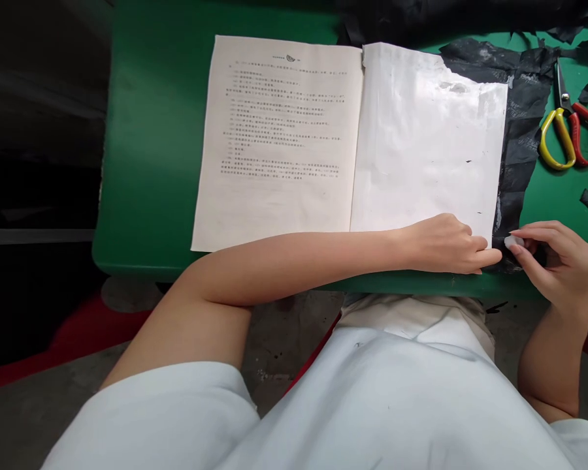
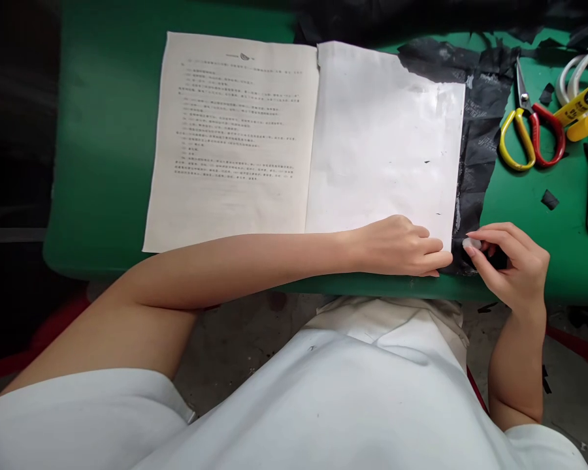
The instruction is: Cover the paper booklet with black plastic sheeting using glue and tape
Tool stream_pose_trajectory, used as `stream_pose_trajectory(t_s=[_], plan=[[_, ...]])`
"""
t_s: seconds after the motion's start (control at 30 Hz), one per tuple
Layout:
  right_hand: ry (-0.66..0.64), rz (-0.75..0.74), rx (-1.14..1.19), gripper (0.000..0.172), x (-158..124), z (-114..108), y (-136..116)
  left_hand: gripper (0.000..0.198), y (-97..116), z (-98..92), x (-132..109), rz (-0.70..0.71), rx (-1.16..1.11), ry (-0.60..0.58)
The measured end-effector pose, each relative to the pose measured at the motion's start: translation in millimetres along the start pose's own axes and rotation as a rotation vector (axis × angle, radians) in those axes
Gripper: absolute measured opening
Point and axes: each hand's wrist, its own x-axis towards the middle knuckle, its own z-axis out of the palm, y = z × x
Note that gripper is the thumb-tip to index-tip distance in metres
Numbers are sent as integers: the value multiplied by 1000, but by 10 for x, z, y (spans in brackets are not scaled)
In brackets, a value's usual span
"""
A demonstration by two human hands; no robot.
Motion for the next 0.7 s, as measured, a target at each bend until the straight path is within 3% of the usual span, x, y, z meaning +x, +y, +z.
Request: stream_pose_trajectory(t_s=[0.13,0.33,0.5,0.7], plan=[[-28,30,128,22,-36,-109,10,36,-9,-3,-17,14,33,23],[-310,33,163,21,-88,-330,25,30,16,9,-11,-40,-5,56],[-484,-50,242,26,-58,-380,86,39,0,-15,4,-43,-25,40],[-450,1,339,25,-110,-369,160,49,-49,-27,-1,59,45,6]])
